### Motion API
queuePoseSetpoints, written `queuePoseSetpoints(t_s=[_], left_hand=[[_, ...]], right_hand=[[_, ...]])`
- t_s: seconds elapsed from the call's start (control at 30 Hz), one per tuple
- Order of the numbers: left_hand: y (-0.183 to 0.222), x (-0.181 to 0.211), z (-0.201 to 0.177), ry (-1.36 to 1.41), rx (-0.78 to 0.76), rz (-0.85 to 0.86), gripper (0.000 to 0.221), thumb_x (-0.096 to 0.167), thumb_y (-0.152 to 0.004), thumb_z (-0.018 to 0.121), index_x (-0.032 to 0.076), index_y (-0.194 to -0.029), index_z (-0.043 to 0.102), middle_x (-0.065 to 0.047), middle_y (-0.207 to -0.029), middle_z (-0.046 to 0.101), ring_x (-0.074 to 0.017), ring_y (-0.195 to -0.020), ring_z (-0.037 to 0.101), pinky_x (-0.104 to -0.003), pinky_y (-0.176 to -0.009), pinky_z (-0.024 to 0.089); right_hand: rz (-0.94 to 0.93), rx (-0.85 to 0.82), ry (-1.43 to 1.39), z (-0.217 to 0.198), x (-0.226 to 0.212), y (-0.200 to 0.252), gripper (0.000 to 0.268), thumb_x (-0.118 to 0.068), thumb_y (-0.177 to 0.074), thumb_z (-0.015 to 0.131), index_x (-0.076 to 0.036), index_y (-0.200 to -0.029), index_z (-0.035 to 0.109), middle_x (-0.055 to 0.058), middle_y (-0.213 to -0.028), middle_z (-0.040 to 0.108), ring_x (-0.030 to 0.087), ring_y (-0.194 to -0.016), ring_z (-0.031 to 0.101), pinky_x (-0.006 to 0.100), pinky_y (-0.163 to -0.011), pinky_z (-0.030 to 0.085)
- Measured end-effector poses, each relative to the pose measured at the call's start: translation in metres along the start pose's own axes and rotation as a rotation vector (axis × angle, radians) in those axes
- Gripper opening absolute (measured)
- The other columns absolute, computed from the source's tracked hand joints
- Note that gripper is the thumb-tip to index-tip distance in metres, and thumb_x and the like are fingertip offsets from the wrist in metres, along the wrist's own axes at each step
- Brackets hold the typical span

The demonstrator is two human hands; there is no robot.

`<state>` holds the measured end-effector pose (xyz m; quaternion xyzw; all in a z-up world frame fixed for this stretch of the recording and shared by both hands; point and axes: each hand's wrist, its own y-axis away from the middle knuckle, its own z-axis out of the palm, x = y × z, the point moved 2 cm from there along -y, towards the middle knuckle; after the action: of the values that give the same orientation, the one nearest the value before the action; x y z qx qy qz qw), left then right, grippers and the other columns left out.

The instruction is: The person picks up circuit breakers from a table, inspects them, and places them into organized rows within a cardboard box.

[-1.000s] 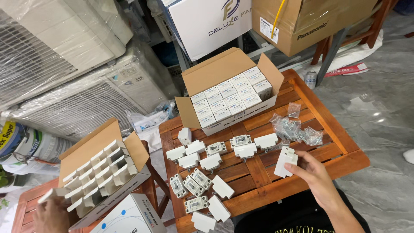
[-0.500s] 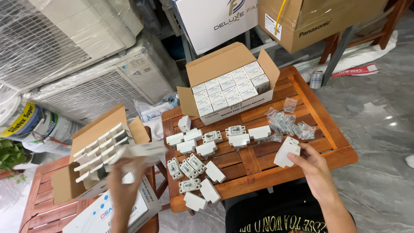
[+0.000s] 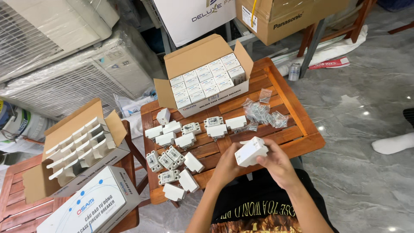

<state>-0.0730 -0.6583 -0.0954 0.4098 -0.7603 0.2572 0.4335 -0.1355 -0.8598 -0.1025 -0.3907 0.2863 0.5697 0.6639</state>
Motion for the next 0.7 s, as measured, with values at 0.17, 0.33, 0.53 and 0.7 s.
queuePoseSetpoints(t_s=[0.17,0.33,0.53,0.7], left_hand=[[0.001,0.009,-0.001,0.085,0.066,0.019,0.051,0.017,-0.095,0.094,0.009,-0.134,0.061,-0.021,-0.122,0.074,-0.0465,-0.123,0.075,-0.06,-0.105,0.061],[-0.002,0.003,-0.001,0.142,0.023,0.022,0.055,0.016,-0.095,0.093,0.013,-0.135,0.056,-0.025,-0.132,0.075,-0.0539,-0.139,0.067,-0.067,-0.118,0.051],[0.0,-0.004,0.002,0.217,0.018,-0.013,0.056,0.016,-0.097,0.091,0.011,-0.139,0.054,-0.026,-0.143,0.073,-0.0521,-0.147,0.062,-0.069,-0.123,0.046],[0.002,-0.003,0.004,0.247,0.013,-0.013,0.055,0.009,-0.099,0.088,0.01,-0.141,0.052,-0.028,-0.144,0.072,-0.053,-0.148,0.06,-0.069,-0.124,0.046]], right_hand=[[0.024,0.088,0.242,-0.009,-0.006,-0.01,0.059,0.006,-0.096,0.08,0.005,-0.152,0.062,0.012,-0.124,0.073,0.02,-0.114,0.073,0.043,-0.103,0.063],[0.074,-0.023,0.645,-0.029,-0.017,-0.018,0.057,-0.002,-0.092,0.09,-0.001,-0.146,0.072,0.012,-0.127,0.076,0.022,-0.126,0.07,0.045,-0.112,0.057],[-0.107,-0.229,0.992,-0.013,-0.035,-0.024,0.049,-0.016,-0.091,0.095,-0.008,-0.136,0.078,0.011,-0.127,0.066,0.032,-0.128,0.07,0.051,-0.115,0.053],[-0.122,-0.254,1.052,-0.006,-0.033,-0.032,0.047,-0.019,-0.091,0.094,-0.012,-0.135,0.08,0.008,-0.122,0.072,0.029,-0.116,0.076,0.045,-0.104,0.06]])
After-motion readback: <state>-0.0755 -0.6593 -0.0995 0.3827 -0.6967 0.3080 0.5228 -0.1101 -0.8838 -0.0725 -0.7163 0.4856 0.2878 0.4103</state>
